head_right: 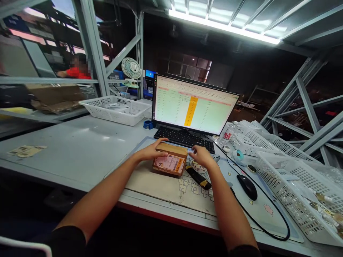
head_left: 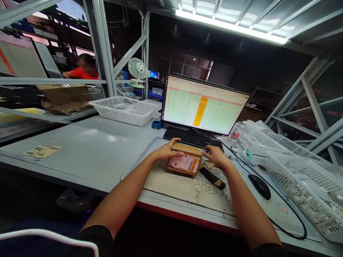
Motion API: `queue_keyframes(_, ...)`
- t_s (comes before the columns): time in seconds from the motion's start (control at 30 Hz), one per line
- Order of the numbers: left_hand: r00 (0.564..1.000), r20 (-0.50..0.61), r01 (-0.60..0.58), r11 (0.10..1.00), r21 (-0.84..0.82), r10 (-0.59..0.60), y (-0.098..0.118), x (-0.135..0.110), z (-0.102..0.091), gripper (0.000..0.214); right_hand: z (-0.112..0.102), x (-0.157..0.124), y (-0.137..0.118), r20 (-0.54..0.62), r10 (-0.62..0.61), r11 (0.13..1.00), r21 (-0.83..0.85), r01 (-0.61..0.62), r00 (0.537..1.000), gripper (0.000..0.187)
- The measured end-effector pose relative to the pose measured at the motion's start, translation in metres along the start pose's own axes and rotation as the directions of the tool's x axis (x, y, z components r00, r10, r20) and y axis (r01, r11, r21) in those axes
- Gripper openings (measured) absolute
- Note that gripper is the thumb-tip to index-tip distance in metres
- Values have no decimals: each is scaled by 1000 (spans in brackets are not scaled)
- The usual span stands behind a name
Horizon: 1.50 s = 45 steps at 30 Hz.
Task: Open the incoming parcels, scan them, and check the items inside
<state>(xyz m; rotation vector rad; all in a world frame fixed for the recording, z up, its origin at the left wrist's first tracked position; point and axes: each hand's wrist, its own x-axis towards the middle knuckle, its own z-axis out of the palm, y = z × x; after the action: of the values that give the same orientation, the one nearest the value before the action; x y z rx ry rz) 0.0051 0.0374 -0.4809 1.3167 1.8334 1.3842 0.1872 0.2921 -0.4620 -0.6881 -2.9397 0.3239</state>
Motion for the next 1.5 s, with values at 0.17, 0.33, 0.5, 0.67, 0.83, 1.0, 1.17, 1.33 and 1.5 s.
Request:
queue_keyframes(0.17, 977, 212, 34, 988, -150, -1, -16, 2, -14, 112, 24, -46, 3, 194, -34, 999, -6, 35, 980, 45)
queue_keyframes(0.33, 969, 247, 10, 991, -135, 24, -15, 2, -15, 85, 25, -50, 4, 17, -97, 982, 163, 93, 995, 29)
queue_keyframes(0.5, 990, 122, -68, 996, -51, 74, -5, 1, -6, 99, 15, -47, 10, -238, 53, 860, 504, 77, 970, 31)
queue_keyframes(0.67, 990, 86, -110, 994, 21, 107, -2, 1, 5, 102, 22, -51, 6, -357, 68, 802, 575, 162, 932, 42)
queue_keyframes(0.83, 992, 114, -58, 998, -4, 58, -12, 3, 9, 108, 22, -53, 4, -356, 28, 868, 472, 154, 934, 39)
queue_keyframes(1.0, 987, 148, -59, 998, -14, 61, -13, 3, 10, 108, 18, -57, 0, -336, -1, 894, 421, 151, 942, 36)
queue_keyframes(1.17, 985, 119, -134, 989, 68, 125, -4, 0, 13, 102, 12, -64, -4, -327, -17, 896, 414, 159, 945, 38)
queue_keyframes(1.33, 993, 64, -106, 991, 78, 101, -6, 2, 13, 102, 2, -73, -9, -235, -70, 896, 412, 165, 969, 37)
queue_keyframes(1.5, 997, 18, -78, 997, 30, 78, -6, 5, 16, 101, -2, -75, -3, -188, -167, 881, 412, 232, 968, 38)
